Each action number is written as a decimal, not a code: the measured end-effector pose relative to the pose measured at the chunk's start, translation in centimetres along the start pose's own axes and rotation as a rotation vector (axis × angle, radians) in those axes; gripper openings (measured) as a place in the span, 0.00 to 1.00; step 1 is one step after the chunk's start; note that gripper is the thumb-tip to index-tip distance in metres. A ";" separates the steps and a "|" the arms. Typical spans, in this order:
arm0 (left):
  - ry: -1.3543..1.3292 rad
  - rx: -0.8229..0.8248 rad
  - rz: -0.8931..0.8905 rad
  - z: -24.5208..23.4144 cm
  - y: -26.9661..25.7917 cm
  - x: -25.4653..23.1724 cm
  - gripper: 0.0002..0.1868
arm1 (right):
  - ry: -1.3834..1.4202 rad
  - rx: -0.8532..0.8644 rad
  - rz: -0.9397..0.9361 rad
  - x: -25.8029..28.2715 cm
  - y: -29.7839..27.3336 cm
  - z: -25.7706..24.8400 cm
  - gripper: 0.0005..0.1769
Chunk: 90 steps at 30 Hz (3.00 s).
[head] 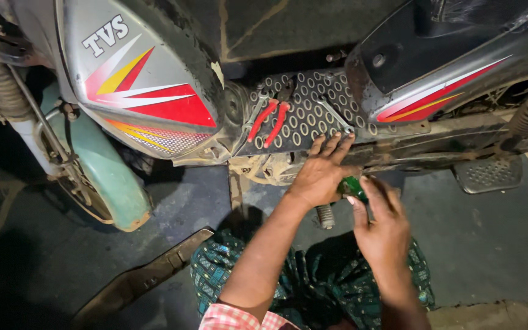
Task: The person is sitting on the floor and using a green-handled screwdriver to tighten a screw on the lower side panel of a TVS motorcycle. The person repeatedly turns the screwdriver while holding the panel steady with the other hand.
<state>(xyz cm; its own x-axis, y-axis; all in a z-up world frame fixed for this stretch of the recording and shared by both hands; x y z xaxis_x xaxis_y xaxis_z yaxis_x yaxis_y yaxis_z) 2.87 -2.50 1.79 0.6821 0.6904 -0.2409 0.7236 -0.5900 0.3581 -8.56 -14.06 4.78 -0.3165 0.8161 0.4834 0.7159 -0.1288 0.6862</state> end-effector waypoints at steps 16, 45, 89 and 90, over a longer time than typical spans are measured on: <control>-0.095 -0.124 0.047 0.1 -0.1 0.6 0.28 | 0.095 0.005 -0.010 -0.2 0.2 2.2 0.25; 0.057 -0.337 0.201 0.1 -2.5 -0.2 0.23 | 0.247 -0.100 -0.058 -2.6 -1.7 3.8 0.17; -0.024 -0.087 0.365 0.0 0.2 2.8 0.27 | 0.410 -0.301 0.004 -3.5 -1.2 5.4 0.19; 0.000 -0.090 0.366 -0.1 0.0 2.8 0.27 | 0.429 -0.313 0.017 -3.5 -1.3 5.7 0.20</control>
<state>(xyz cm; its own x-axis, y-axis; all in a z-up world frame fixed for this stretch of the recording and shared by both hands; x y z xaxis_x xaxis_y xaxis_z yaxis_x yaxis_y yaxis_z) 4.76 -0.50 1.17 0.8938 0.4407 -0.0828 0.4201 -0.7586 0.4981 -4.81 -13.53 -0.93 -0.5797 0.5175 0.6294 0.5233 -0.3556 0.7744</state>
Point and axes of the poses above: each hand's wrist, its own y-axis towards the middle knuckle, its own z-axis out of the palm, x = y × z, the point moved 4 cm from there along y, towards the middle knuckle, and after that the axes turned 4 degrees about -x, right-handed, at the moved point
